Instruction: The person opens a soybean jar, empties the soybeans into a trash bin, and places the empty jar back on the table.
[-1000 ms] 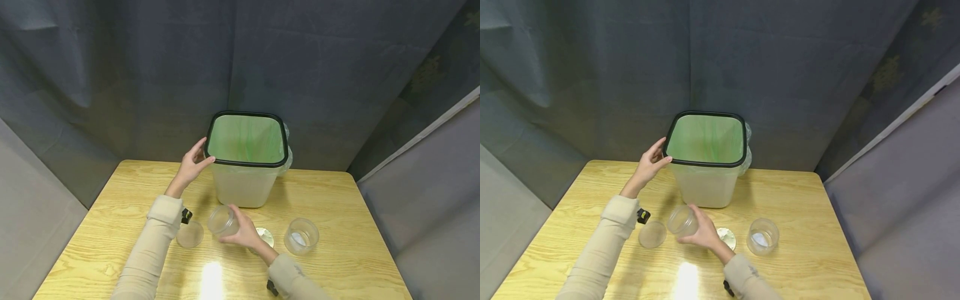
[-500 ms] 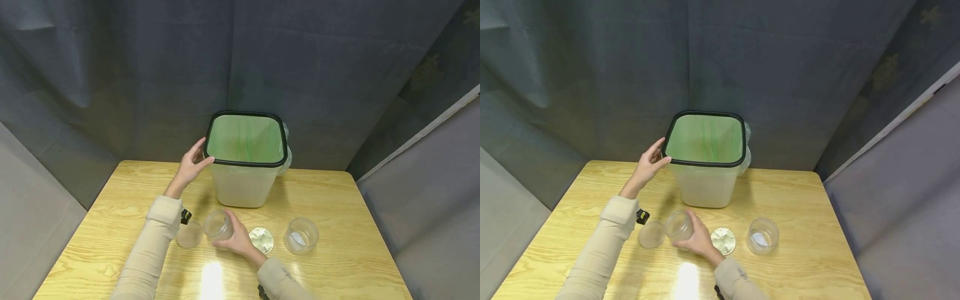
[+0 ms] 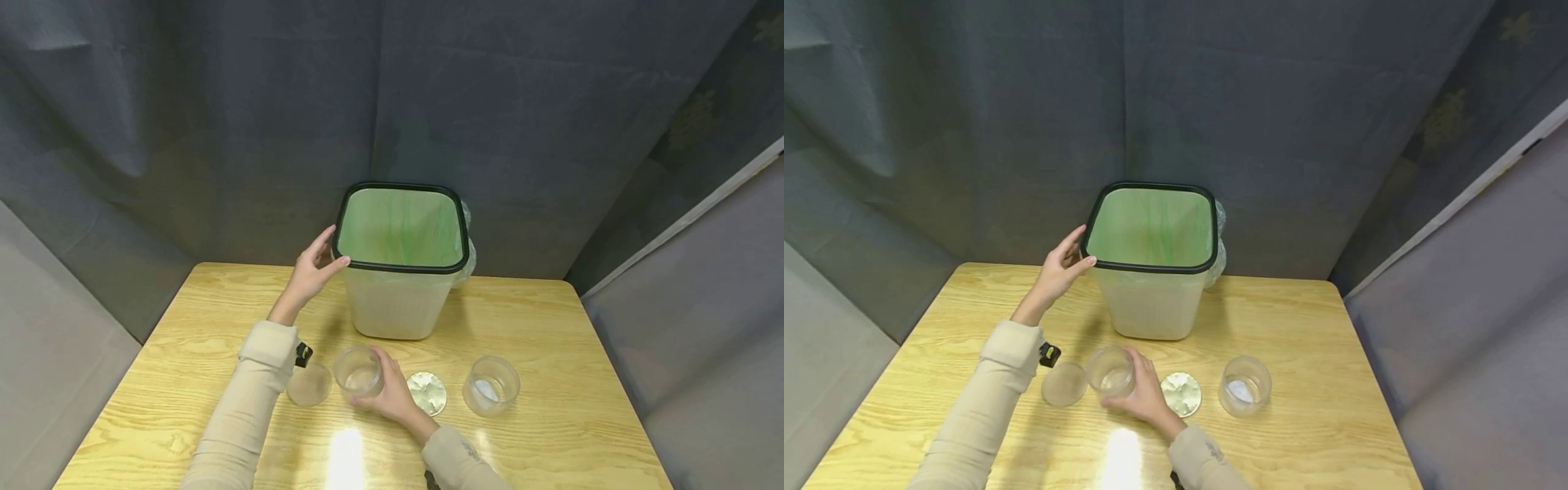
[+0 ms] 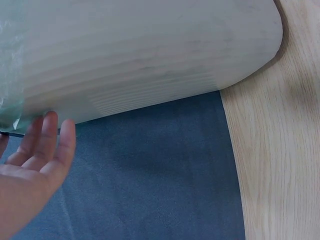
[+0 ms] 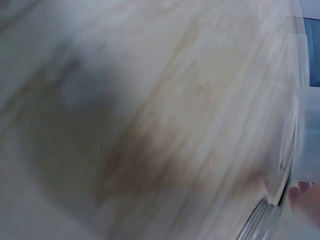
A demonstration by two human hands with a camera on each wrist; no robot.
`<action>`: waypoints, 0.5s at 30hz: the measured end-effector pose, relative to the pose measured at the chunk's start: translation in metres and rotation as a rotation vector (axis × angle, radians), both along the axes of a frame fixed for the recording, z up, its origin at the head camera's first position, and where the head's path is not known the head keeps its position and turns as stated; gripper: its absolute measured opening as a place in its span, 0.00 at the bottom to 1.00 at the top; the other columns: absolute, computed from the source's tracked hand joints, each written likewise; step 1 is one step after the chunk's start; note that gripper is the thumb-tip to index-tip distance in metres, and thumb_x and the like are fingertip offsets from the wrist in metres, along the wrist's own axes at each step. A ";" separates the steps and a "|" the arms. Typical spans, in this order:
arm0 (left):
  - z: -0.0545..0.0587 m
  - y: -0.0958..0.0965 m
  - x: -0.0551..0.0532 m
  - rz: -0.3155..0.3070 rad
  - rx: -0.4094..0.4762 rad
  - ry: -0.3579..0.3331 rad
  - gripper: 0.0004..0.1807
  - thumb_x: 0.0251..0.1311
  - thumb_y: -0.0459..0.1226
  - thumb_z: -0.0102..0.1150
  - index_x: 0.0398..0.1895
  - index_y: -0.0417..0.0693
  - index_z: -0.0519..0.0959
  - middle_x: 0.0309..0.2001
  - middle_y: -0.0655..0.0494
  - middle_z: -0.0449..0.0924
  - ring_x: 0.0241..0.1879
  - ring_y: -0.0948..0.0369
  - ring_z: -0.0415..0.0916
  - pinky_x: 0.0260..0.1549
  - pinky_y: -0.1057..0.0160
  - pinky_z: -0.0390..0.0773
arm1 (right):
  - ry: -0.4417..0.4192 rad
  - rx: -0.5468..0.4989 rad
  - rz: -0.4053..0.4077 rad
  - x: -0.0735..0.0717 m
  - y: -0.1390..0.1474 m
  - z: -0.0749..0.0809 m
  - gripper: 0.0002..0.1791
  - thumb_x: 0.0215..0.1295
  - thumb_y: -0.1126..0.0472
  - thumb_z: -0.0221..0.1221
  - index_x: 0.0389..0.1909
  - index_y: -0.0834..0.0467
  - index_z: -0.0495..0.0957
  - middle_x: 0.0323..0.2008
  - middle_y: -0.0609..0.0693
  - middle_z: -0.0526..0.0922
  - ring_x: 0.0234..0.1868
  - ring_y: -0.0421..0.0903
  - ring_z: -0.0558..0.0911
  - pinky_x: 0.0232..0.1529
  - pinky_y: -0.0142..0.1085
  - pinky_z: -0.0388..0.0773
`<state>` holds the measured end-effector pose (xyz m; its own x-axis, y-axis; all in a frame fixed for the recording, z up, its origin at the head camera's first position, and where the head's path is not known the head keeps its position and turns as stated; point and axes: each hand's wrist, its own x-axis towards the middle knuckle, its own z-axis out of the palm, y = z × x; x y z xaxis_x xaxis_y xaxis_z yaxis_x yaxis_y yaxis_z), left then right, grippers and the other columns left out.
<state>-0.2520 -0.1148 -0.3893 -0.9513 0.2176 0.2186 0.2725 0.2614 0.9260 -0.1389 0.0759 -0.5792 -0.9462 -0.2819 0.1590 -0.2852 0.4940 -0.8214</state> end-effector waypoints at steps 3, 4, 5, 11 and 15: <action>0.011 0.003 0.008 -0.008 0.003 -0.003 0.38 0.59 0.36 0.57 0.70 0.45 0.51 0.54 0.36 0.68 0.53 0.45 0.66 0.52 0.47 0.66 | -0.003 -0.004 0.001 0.000 0.001 -0.003 0.58 0.32 0.48 0.75 0.66 0.55 0.53 0.60 0.56 0.65 0.57 0.58 0.67 0.51 0.58 0.65; 0.015 0.004 0.011 -0.010 0.004 -0.002 0.38 0.59 0.35 0.56 0.70 0.44 0.51 0.54 0.35 0.68 0.54 0.44 0.66 0.53 0.47 0.65 | -0.002 -0.010 0.000 0.000 0.001 -0.004 0.58 0.32 0.48 0.75 0.66 0.55 0.53 0.60 0.56 0.66 0.57 0.58 0.67 0.52 0.58 0.65; 0.018 0.004 0.013 -0.010 0.005 0.001 0.37 0.59 0.35 0.56 0.70 0.42 0.51 0.54 0.35 0.67 0.53 0.43 0.65 0.53 0.46 0.65 | -0.003 -0.015 -0.001 0.000 0.002 -0.005 0.59 0.31 0.49 0.75 0.66 0.55 0.53 0.59 0.57 0.66 0.58 0.58 0.67 0.52 0.57 0.65; 0.009 0.003 0.005 -0.009 0.004 -0.007 0.38 0.59 0.36 0.57 0.70 0.47 0.51 0.56 0.37 0.67 0.54 0.45 0.65 0.53 0.47 0.66 | -0.006 -0.034 0.002 -0.001 0.003 -0.008 0.60 0.30 0.52 0.76 0.66 0.55 0.51 0.59 0.59 0.66 0.58 0.58 0.67 0.54 0.55 0.64; -0.003 0.000 -0.003 -0.004 -0.008 0.000 0.38 0.58 0.42 0.57 0.71 0.54 0.51 0.58 0.40 0.65 0.55 0.47 0.65 0.53 0.48 0.66 | -0.002 -0.043 0.013 -0.001 0.005 -0.003 0.63 0.31 0.51 0.76 0.68 0.57 0.48 0.59 0.60 0.66 0.58 0.59 0.67 0.54 0.56 0.64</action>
